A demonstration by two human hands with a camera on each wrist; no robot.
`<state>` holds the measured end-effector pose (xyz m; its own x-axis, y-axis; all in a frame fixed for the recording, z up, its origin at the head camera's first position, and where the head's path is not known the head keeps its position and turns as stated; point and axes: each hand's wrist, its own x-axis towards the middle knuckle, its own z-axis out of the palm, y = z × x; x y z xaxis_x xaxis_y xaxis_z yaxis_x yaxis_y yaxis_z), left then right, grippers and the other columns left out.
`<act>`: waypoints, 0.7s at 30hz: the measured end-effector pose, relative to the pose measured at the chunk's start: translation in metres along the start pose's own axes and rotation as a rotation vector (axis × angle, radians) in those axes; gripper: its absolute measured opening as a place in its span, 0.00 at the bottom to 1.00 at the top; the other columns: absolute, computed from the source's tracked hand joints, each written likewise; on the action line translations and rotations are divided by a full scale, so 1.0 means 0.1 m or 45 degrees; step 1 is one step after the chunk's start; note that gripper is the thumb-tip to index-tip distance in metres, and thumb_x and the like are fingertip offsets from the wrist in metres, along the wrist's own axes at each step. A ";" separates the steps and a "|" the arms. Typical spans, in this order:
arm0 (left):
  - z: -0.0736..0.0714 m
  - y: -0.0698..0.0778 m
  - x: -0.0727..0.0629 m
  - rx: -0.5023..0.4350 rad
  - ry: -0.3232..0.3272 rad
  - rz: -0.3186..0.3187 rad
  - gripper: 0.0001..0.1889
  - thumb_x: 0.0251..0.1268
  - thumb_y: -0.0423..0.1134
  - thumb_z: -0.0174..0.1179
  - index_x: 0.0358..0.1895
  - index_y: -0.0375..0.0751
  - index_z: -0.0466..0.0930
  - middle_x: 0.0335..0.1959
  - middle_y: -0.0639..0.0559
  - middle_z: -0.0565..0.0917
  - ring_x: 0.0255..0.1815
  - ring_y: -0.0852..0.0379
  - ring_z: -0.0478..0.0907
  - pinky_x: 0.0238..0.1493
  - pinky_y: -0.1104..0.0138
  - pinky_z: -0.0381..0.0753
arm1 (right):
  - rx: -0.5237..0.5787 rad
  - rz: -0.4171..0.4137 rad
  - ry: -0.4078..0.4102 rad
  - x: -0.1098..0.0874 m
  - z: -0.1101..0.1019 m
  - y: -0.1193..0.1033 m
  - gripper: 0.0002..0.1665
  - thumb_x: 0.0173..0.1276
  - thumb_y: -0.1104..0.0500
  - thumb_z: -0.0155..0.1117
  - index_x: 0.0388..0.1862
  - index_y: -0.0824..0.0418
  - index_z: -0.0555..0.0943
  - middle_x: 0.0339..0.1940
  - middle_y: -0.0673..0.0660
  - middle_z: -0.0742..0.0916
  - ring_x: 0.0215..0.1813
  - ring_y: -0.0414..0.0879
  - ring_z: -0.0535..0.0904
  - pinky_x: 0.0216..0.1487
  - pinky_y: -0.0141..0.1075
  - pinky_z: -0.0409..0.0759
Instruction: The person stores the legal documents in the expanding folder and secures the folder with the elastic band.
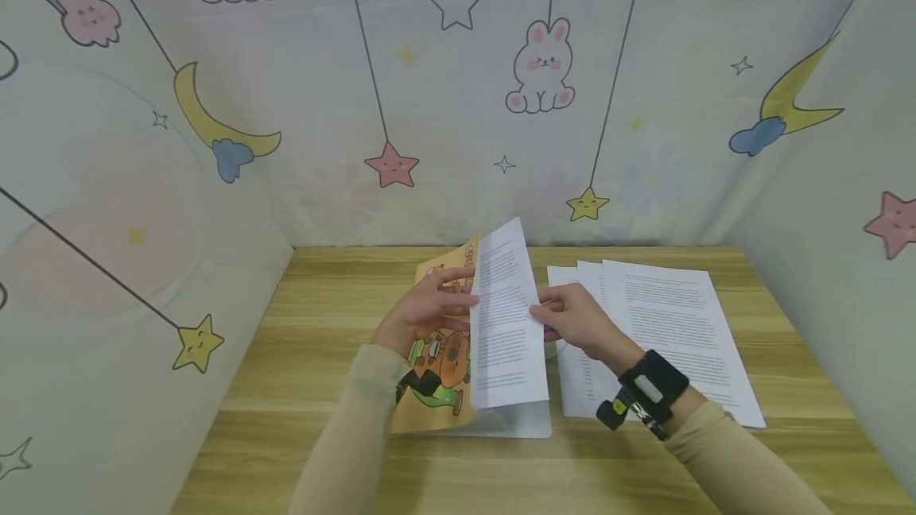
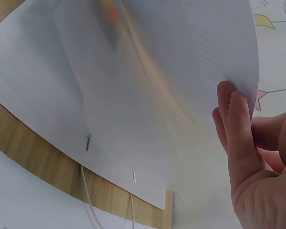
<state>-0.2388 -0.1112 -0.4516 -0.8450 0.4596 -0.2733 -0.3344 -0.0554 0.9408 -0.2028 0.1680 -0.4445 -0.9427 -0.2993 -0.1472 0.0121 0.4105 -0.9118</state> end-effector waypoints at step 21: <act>0.01 -0.02 0.02 0.046 0.023 0.005 0.34 0.73 0.29 0.65 0.79 0.43 0.65 0.54 0.40 0.78 0.46 0.46 0.86 0.46 0.48 0.89 | -0.068 0.048 0.006 0.08 0.20 -0.06 0.17 0.77 0.62 0.67 0.61 0.67 0.84 0.42 0.61 0.92 0.34 0.49 0.89 0.36 0.39 0.89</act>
<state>-0.2397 -0.1096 -0.4541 -0.8539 0.4432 -0.2729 -0.3160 -0.0250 0.9484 -0.2037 0.1463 -0.4480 -0.9435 -0.2785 -0.1794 0.0301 0.4671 -0.8837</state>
